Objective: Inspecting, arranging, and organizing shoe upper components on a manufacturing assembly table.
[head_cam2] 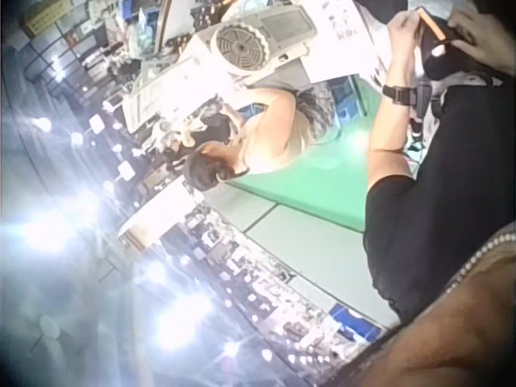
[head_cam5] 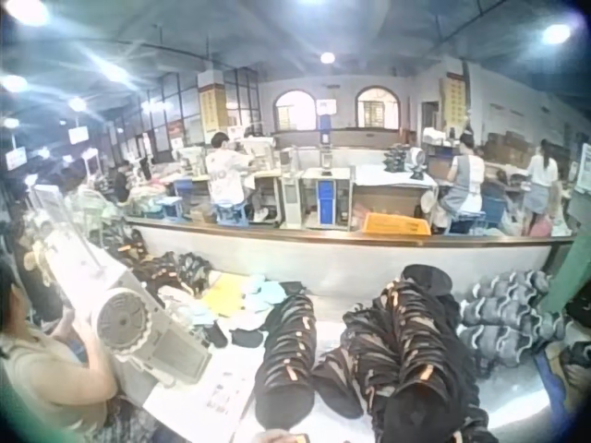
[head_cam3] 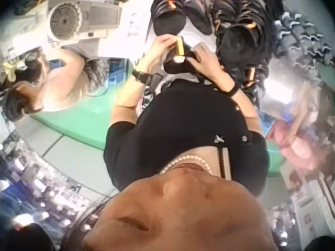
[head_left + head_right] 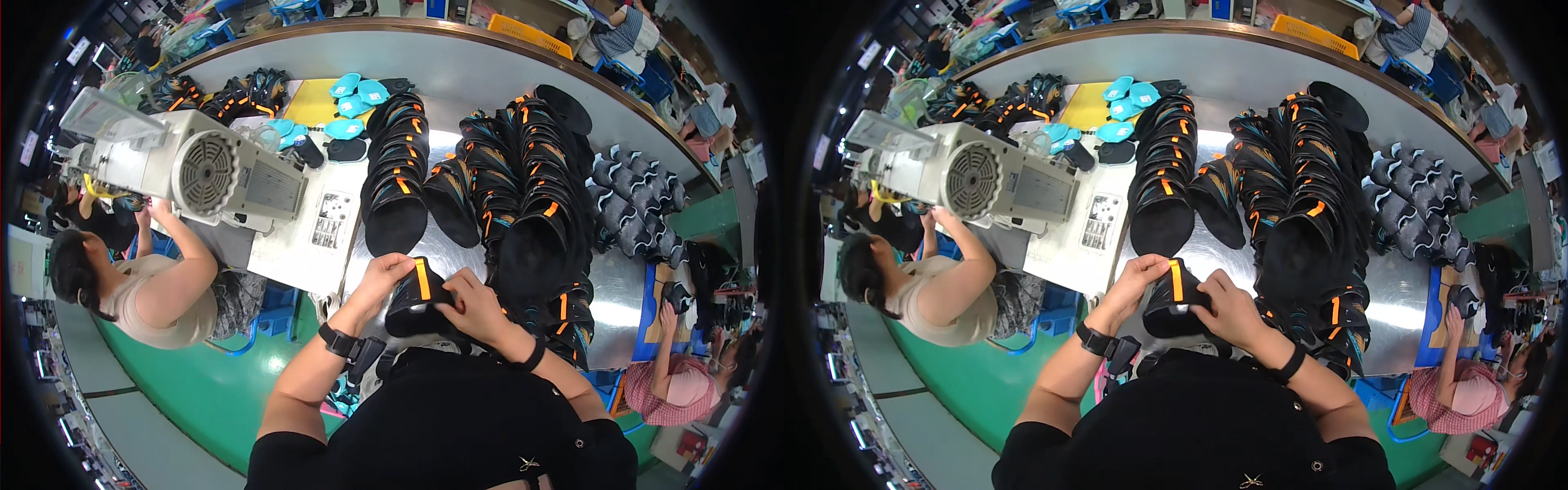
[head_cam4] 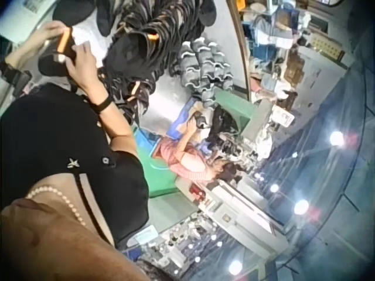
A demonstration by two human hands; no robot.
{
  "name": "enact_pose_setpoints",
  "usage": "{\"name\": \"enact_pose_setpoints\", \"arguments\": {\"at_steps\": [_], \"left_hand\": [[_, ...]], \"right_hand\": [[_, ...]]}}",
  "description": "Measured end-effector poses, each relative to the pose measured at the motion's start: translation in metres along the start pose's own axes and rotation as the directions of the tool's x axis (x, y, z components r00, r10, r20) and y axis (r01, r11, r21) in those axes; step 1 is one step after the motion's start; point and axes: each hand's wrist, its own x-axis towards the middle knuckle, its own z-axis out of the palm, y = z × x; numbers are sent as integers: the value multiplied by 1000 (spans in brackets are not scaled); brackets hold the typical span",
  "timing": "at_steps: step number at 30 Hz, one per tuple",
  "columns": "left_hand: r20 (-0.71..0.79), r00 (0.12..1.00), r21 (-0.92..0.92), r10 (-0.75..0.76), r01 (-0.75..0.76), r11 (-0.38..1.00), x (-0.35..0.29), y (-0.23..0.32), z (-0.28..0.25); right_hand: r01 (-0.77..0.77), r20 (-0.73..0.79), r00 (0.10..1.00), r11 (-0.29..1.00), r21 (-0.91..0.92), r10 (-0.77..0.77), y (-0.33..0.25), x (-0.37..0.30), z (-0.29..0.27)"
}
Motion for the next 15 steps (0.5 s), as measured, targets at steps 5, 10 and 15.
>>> {"name": "enact_pose_setpoints", "arguments": {"at_steps": [5,10,15], "left_hand": [[22,996,76,89,-90,993,-38,0,17],[-13,973,389,230,-207,898,-44,-5,16],[-12,747,853,665,-339,396,-28,-29,24]], "right_hand": [[-530,389,848,599,600,360,8,11,-6],[-545,452,838,529,651,307,-1,17,7],[-325,169,945,729,603,281,28,14,64]]}}
